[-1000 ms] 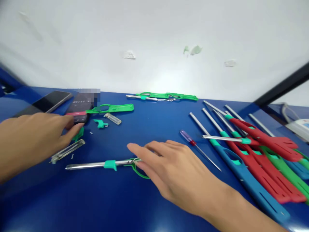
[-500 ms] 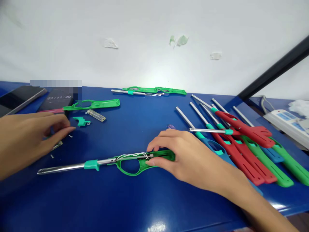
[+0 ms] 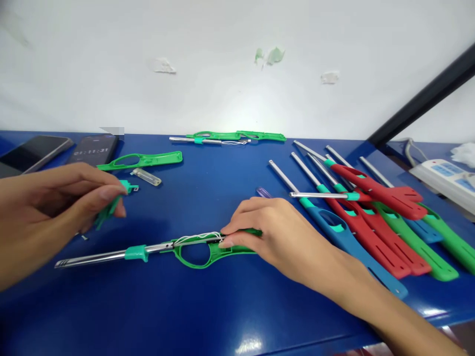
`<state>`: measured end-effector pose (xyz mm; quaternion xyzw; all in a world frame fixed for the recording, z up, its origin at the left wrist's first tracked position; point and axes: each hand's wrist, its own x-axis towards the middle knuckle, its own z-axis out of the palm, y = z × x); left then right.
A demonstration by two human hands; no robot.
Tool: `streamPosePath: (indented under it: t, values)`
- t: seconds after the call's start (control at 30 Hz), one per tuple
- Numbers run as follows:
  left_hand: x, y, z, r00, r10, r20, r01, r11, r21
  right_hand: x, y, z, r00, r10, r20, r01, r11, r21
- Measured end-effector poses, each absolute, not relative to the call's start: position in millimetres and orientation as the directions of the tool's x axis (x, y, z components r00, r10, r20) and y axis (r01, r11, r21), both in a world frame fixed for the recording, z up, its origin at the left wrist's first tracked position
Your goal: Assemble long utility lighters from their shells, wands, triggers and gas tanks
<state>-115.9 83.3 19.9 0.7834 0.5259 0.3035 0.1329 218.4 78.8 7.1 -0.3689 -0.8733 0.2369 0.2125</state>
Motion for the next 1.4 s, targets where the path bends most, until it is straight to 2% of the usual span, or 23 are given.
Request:
streamPosePath:
  t: [0.23, 0.47, 0.67, 0.83, 0.97, 1.13, 1.27, 1.4]
  values:
    - [-106, 82, 25, 0.285, 0.941, 0.181, 0.579, -0.319, 0.751, 222, 78, 1, -0.654, 0.732, 0.189, 0.529, 0.622, -0.578]
    - [-101, 82, 22, 0.272, 0.951, 0.146, 0.508, -0.271, 0.817, 222, 78, 1, -0.653, 0.740, 0.162, 0.549, 0.609, -0.572]
    - [-96, 81, 19, 0.277, 0.953, 0.122, 0.437, -0.238, 0.867, 217, 75, 1, -0.652, 0.732, 0.198, 0.537, 0.630, -0.561]
    - [-90, 74, 17, 0.261, 0.957, 0.124, 0.411, -0.226, 0.883, 214, 75, -1, -0.661, 0.736, 0.149, 0.489, 0.572, -0.659]
    - [-87, 66, 12, 0.246, 0.954, 0.173, 0.463, -0.273, 0.844, 213, 75, -3, -0.645, 0.754, 0.126, 0.476, 0.525, -0.705]
    - [-87, 60, 4, 0.349, 0.872, 0.343, 0.631, -0.489, 0.602, 212, 76, -5, -0.610, 0.787, 0.095, 0.486, 0.466, -0.740]
    - [-84, 60, 0, 0.434, 0.775, 0.460, 0.622, -0.627, 0.469, 213, 77, -4, -0.633, 0.767, 0.105, 0.470, 0.489, -0.735]
    - [-84, 60, -3, 0.536, 0.697, 0.476, 0.560, -0.716, 0.417, 215, 75, 2, -0.671, 0.736, 0.095, 0.487, 0.533, -0.691]
